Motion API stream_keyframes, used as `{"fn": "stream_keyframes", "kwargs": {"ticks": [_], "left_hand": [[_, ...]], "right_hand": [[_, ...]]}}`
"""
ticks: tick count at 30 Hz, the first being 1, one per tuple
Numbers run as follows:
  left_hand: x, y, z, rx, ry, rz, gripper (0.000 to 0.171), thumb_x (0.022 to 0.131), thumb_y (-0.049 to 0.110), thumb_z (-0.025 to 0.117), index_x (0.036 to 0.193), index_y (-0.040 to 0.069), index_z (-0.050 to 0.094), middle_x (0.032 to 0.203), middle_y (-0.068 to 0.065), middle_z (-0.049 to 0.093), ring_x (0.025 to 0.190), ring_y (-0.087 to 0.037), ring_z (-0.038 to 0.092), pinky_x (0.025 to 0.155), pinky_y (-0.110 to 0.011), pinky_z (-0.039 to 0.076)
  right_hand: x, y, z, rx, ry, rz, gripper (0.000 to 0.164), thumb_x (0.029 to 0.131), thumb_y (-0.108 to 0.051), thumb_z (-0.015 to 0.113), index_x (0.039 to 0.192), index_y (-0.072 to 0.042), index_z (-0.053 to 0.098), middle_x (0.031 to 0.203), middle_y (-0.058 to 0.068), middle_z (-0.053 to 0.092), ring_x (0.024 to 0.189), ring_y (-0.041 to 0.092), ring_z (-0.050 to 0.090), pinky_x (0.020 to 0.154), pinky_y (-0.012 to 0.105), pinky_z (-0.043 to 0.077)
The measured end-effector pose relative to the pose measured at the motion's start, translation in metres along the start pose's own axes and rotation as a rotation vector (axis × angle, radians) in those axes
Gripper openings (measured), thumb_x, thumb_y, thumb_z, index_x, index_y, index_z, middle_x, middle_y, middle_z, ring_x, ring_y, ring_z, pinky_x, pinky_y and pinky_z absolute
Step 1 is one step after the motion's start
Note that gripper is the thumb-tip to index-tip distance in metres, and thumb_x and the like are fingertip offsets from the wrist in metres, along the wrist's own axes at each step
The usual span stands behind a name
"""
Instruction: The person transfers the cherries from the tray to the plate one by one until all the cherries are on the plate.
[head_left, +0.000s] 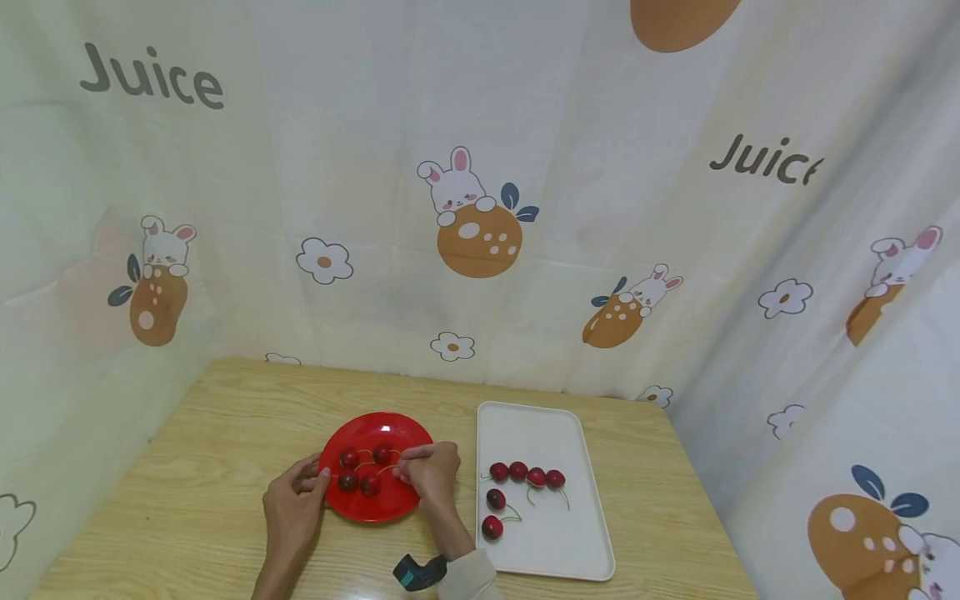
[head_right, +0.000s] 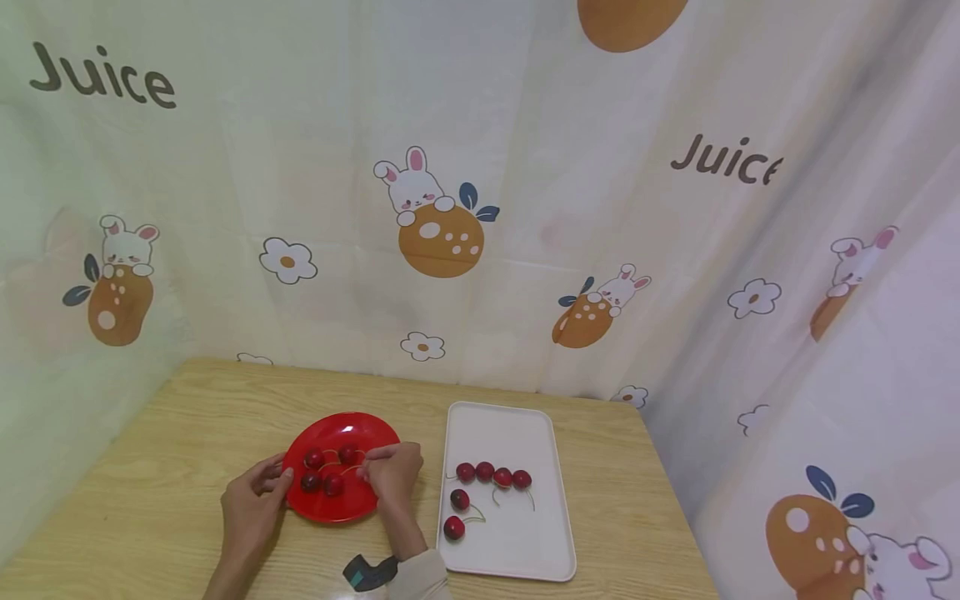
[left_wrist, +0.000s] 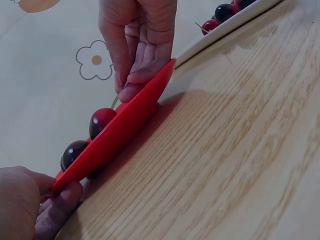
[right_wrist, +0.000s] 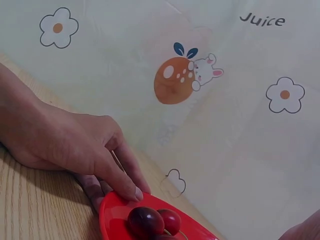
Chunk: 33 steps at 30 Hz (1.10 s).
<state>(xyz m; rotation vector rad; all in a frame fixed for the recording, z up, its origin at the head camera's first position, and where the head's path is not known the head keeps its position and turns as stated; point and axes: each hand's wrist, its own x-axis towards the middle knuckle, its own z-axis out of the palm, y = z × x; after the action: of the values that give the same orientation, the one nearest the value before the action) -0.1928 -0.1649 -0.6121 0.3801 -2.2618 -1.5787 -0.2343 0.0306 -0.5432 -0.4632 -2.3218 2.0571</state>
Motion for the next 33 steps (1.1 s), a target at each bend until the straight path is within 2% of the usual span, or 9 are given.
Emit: {"fn": "stream_keyframes", "kwargs": {"ticks": [9, 16, 21, 29, 33], "left_hand": [[0.0, -0.001, 0.0, -0.01, -0.002, -0.009, 0.032, 0.104, 0.009, 0.072, 0.135, -0.001, 0.074, 0.114, -0.022, 0.081, 0.077, 0.008, 0.067, 0.065, -0.013, 0.052], [0.0, -0.002, 0.0, -0.022, 0.001, -0.008, 0.032, 0.104, 0.009, 0.072, 0.134, 0.0, 0.074, 0.114, -0.022, 0.081, 0.077, 0.007, 0.068, 0.065, -0.012, 0.052], [0.0, -0.002, 0.001, -0.029, 0.002, -0.002, 0.032, 0.103, 0.008, 0.073, 0.134, -0.001, 0.074, 0.113, -0.022, 0.081, 0.077, 0.007, 0.068, 0.065, -0.013, 0.053], [-0.001, 0.001, 0.002, -0.026, 0.007, -0.001, 0.032, 0.103, 0.007, 0.073, 0.134, -0.002, 0.074, 0.114, -0.024, 0.081, 0.076, 0.008, 0.066, 0.061, -0.015, 0.054], [-0.001, 0.0, 0.001, -0.038, 0.008, -0.002, 0.033, 0.103, 0.007, 0.072, 0.135, -0.002, 0.074, 0.114, -0.024, 0.08, 0.075, 0.008, 0.067, 0.06, -0.016, 0.055]], "right_hand": [[-0.005, -0.007, -0.002, -0.123, -0.029, -0.011, 0.004, 0.091, 0.007, 0.079, 0.093, 0.01, 0.08, 0.072, 0.012, 0.077, 0.06, 0.017, 0.076, 0.06, 0.025, 0.062], [-0.006, -0.011, -0.008, -0.179, -0.051, -0.02, 0.004, 0.091, 0.006, 0.08, 0.087, 0.008, 0.079, 0.072, 0.012, 0.076, 0.058, 0.016, 0.074, 0.058, 0.024, 0.061], [-0.005, -0.011, -0.011, -0.22, -0.055, -0.019, 0.004, 0.09, 0.005, 0.081, 0.088, 0.009, 0.08, 0.072, 0.011, 0.076, 0.059, 0.017, 0.076, 0.058, 0.024, 0.061], [-0.008, -0.015, -0.02, -0.149, -0.069, -0.034, 0.004, 0.088, 0.012, 0.078, 0.084, 0.012, 0.08, 0.071, 0.016, 0.078, 0.062, 0.027, 0.079, 0.057, 0.027, 0.063], [-0.01, -0.02, -0.028, -0.123, -0.073, -0.052, 0.004, 0.089, 0.009, 0.08, 0.087, 0.012, 0.08, 0.074, 0.017, 0.079, 0.066, 0.033, 0.081, 0.061, 0.03, 0.064]]}}
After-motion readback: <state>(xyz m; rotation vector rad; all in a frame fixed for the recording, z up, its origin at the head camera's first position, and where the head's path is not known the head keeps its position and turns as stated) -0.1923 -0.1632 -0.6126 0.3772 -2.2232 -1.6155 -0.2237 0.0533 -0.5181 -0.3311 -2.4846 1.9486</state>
